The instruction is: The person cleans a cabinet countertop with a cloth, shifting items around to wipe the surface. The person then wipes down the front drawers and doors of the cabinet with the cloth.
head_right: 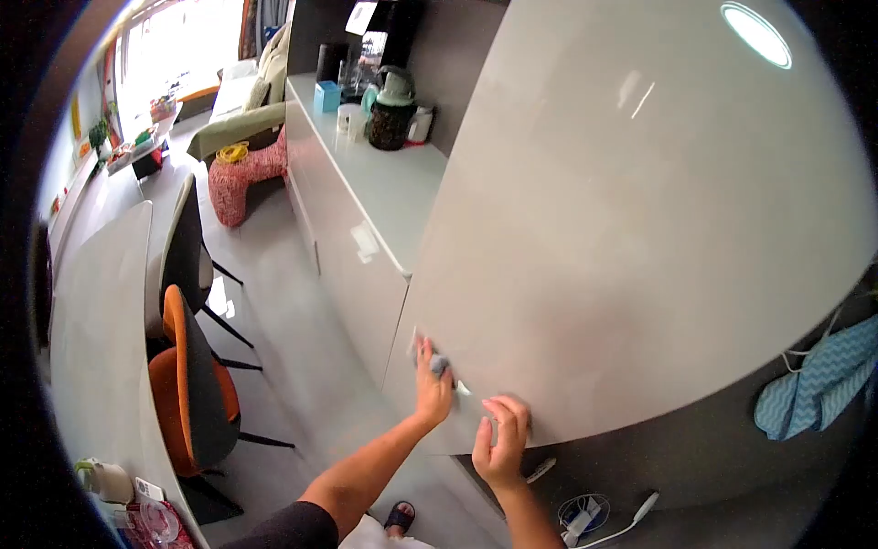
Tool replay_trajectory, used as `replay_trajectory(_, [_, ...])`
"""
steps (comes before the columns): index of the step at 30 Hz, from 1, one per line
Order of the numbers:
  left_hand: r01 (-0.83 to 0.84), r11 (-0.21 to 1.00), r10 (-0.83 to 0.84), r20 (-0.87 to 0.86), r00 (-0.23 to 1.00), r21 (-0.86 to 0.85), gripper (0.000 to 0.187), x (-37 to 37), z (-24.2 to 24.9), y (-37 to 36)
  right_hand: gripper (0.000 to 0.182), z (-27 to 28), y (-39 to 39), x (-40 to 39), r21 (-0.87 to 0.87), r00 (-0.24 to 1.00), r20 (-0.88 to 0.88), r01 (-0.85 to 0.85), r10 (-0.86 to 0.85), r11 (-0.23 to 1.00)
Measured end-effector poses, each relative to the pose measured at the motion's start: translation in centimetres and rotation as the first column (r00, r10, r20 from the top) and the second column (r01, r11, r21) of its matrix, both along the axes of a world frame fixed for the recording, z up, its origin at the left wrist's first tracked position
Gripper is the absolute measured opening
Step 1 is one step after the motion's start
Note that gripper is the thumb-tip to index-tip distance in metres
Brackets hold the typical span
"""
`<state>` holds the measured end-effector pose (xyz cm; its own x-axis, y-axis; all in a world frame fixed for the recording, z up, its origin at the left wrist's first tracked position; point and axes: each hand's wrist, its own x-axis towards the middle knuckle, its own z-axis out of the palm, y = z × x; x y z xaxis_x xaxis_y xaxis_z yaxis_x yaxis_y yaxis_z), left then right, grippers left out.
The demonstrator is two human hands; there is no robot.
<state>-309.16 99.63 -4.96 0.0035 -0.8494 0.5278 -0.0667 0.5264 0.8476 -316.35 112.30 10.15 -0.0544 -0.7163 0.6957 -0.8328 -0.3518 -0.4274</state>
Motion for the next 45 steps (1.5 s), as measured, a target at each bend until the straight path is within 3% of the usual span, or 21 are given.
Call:
replay_trajectory(2, [0.079,0.971,-0.071,-0.045,0.996,0.224,0.074,0.5,-5.4,1.3,0.029,-1.5,-0.9,0.9,0.050,0.999,0.026,0.018,-0.019,0.999])
replay_trajectory(6, [-0.015,1.000,0.015,-0.002,1.000,-0.014,0.074,1.4,1.0,-2.6,0.031,-3.9,-2.1,1.6,0.039,0.998,-0.057,-0.012,0.014,0.999])
replay_trajectory(8, [-0.056,0.984,0.060,0.014,0.998,-0.171,0.072,2.4,4.6,-6.3,0.033,-5.6,-3.2,1.9,0.004,0.996,-0.011,-0.086,0.086,0.996])
replay_trajectory(10, [-0.047,0.938,0.081,0.086,0.993,-0.344,0.070,3.5,5.2,-8.9,0.035,-8.2,-4.9,1.9,-0.037,0.991,0.009,-0.130,0.130,0.991])
replay_trajectory(12, [-0.093,0.955,0.092,-0.015,0.996,-0.281,0.071,2.5,-1.5,-9.8,0.037,-11.6,-6.4,1.5,-0.075,0.990,0.006,-0.141,0.142,0.987])
replay_trajectory(13, [-0.115,0.962,0.103,-0.063,0.993,-0.248,0.071,2.1,-6.0,-9.9,0.037,-13.9,-6.7,0.7,-0.099,0.986,-0.115,-0.134,0.122,0.986])
replay_trajectory(15, [-0.107,0.992,0.106,-0.026,0.994,-0.059,0.070,2.0,-16.9,-8.1,0.034,-17.2,-6.7,1.0,-0.088,0.984,-0.125,-0.137,0.126,0.987])
replay_trajectory(17, [-0.115,0.993,0.116,-0.037,0.993,0.031,0.069,1.6,-23.8,-6.6,0.035,-21.4,-7.0,1.1,-0.122,0.976,-0.207,-0.090,0.063,0.988])
replay_trajectory(20, [-0.161,0.987,0.162,-0.069,0.984,0.020,0.068,0.8,-22.5,-7.1,0.032,-25.8,-6.7,0.0,-0.231,0.936,-0.350,-0.118,0.031,0.966])
replay_trajectory(21, [-0.134,0.964,0.124,-0.055,0.991,-0.228,0.070,1.1,-20.7,-8.2,0.029,-26.7,-7.0,-0.2,-0.291,0.942,-0.330,-0.160,0.058,0.943])
replay_trajectory(23, [-0.055,0.841,0.109,0.068,0.992,-0.538,0.072,1.8,-11.9,-7.7,0.022,-27.5,-7.5,-0.7,-0.398,0.947,-0.304,-0.225,0.104,0.889])
replay_trajectory(27, [-0.127,0.848,0.124,-0.039,0.991,-0.515,0.074,1.2,-15.3,-9.3,0.017,-28.1,-7.5,-0.8,-0.494,0.967,-0.229,-0.213,0.110,0.843])
replay_trajectory(29, [-0.104,0.888,0.104,-0.024,0.994,-0.448,0.075,1.4,-22.2,-8.7,0.017,-27.4,-7.4,-0.4,-0.479,0.969,-0.208,-0.219,0.132,0.850])
replay_trajectory(31, [-0.070,0.970,0.074,0.008,0.997,-0.233,0.077,0.5,-28.5,-4.8,0.017,-26.7,-6.3,0.1,-0.478,0.982,-0.132,-0.183,0.136,0.859])
replay_trajectory(34, [-0.089,0.946,0.087,-0.020,0.996,-0.313,0.079,-0.4,-24.6,-2.7,0.018,-26.4,-1.3,-1.1,-0.531,0.960,-0.275,-0.115,-0.042,0.840])
replay_trajectory(36, [-0.041,0.876,0.064,0.032,0.997,-0.481,0.078,-0.7,-16.1,-3.1,0.021,-25.3,1.6,-2.1,-0.589,0.919,-0.373,-0.130,-0.125,0.798])
replay_trajectory(38, [-0.007,0.817,0.069,0.086,0.994,-0.576,0.079,-0.8,-6.6,-1.8,0.020,-25.2,2.6,-3.4,-0.621,0.935,-0.314,-0.070,-0.166,0.781])
replay_trajectory(40, [-0.069,0.800,0.100,0.019,0.995,-0.596,0.080,-2.0,-5.0,-1.6,0.019,-25.2,2.4,-4.4,-0.634,0.962,-0.185,0.039,-0.199,0.773])
replay_trajectory(42, [-0.012,0.793,0.065,0.064,0.996,-0.609,0.081,-2.1,-10.0,-1.5,0.017,-25.5,2.5,-4.9,-0.617,0.975,-0.093,0.102,-0.202,0.780])
replay_trajectory(44, [0.044,0.813,0.050,0.145,0.988,-0.581,0.080,-2.4,-19.8,-0.1,0.015,-26.1,3.2,-5.1,-0.567,0.984,-0.063,0.101,-0.165,0.817])
replay_trajectory(45, [0.120,0.837,-0.013,0.200,0.980,-0.534,0.079,-2.6,-24.2,1.7,0.015,-26.5,3.4,-5.6,-0.586,0.974,-0.133,0.070,-0.181,0.807])
